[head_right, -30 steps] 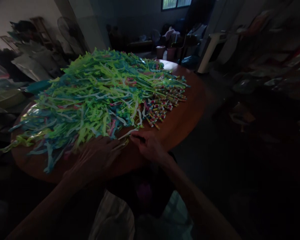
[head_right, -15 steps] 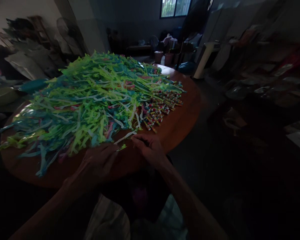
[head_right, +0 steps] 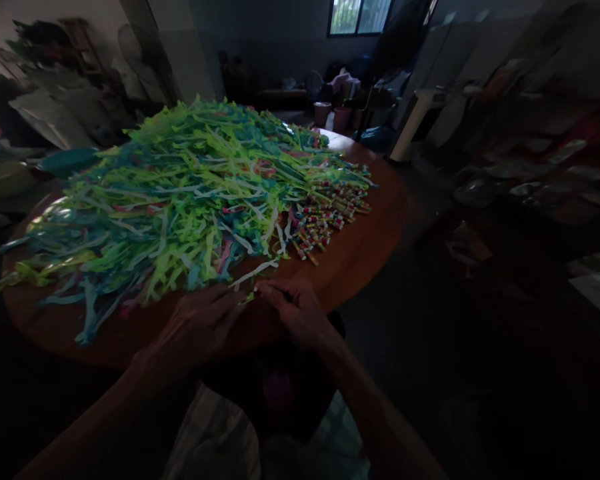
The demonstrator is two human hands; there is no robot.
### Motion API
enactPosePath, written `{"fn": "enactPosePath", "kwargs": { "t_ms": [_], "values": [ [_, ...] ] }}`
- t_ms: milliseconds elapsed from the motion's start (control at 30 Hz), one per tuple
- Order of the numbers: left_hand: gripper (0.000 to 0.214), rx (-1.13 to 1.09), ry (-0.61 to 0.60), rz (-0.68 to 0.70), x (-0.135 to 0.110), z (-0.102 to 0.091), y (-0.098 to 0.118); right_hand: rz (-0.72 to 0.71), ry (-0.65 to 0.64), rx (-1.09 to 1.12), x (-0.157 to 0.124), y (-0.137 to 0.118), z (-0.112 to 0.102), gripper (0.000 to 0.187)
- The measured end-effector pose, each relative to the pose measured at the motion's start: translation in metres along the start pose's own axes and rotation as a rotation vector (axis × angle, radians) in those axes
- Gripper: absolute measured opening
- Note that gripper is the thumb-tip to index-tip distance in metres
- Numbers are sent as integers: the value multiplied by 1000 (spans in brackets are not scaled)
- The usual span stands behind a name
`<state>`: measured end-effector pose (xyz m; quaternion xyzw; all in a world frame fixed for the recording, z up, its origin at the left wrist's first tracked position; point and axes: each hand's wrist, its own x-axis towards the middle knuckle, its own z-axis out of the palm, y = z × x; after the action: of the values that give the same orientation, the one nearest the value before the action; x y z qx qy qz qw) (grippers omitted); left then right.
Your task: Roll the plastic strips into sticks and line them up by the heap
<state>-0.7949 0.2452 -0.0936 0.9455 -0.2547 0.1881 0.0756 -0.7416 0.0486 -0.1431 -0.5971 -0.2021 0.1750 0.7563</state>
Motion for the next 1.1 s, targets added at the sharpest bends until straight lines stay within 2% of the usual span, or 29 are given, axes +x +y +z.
{"fn": "enactPosePath", "kwargs": {
  "t_ms": [133, 367, 567, 733, 900, 1100],
  "values": [
    [24, 1, -39, -5, -1, -1, -1, -12, 0, -50, 0, 1, 1, 43],
    [25, 17, -37, -8, -2, 3, 0, -23, 49, -58, 0, 1, 3, 45],
    [28, 53, -87, -56, -2, 0, 3, -61, 75, -57, -1, 5, 3, 35],
    [27, 78, -65, -20, -3, 0, 3, -129, 139, -112, -3, 6, 3, 22],
    [27, 100, -54, 20, -2, 1, 3, -122, 141, -114, -4, 8, 4, 20],
    [30, 141, -77, -12, -4, 0, 3, -158, 159, -191, -2, 7, 5, 19]
  ]
}}
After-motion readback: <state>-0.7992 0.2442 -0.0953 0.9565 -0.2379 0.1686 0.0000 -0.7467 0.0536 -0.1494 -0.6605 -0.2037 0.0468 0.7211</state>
